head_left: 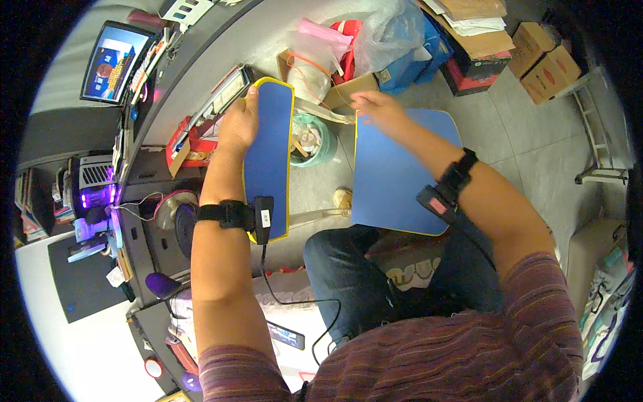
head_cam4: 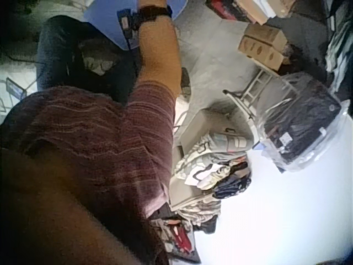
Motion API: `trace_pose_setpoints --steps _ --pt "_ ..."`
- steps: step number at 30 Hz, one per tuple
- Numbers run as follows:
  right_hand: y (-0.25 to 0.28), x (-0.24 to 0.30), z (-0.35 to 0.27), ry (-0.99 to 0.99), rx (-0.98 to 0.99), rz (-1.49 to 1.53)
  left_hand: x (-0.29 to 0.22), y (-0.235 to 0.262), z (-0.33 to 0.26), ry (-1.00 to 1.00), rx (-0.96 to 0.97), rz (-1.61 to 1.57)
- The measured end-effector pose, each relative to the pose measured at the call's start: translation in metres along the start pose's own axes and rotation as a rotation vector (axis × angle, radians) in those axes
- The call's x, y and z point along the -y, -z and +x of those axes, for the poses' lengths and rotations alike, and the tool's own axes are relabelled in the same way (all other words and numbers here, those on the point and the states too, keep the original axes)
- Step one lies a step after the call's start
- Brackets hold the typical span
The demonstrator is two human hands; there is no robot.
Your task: The person assembles a small wooden chair by attaching blue and yellow seat panels to a white wooden frame. They align and press the panels into place, then flip the chair to attach the second panel, completing the assembly.
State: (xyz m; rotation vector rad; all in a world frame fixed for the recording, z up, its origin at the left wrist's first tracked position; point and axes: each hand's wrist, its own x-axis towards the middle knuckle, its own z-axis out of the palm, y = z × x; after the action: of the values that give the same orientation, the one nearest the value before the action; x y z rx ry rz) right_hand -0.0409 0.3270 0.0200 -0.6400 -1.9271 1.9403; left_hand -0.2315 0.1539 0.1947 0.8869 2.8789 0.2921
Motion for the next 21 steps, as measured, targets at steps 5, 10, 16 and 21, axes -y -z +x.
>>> trace_pose_setpoints --steps 5,10,16,21 --pt "-0.061 0.033 0.047 -0.24 0.07 0.52 -0.003 0.001 -0.001 -0.047 -0.008 -0.054" --pt "-0.097 0.035 0.064 -0.247 0.06 0.738 -0.005 0.0 -0.006 -0.005 -0.018 -0.11" --pt "-0.108 0.026 0.075 -0.248 0.153 0.832 -0.007 0.004 -0.008 0.006 -0.012 -0.149" --pt "-0.106 0.018 0.084 -0.232 0.227 0.798 -0.003 0.004 -0.006 -0.026 -0.015 -0.118"
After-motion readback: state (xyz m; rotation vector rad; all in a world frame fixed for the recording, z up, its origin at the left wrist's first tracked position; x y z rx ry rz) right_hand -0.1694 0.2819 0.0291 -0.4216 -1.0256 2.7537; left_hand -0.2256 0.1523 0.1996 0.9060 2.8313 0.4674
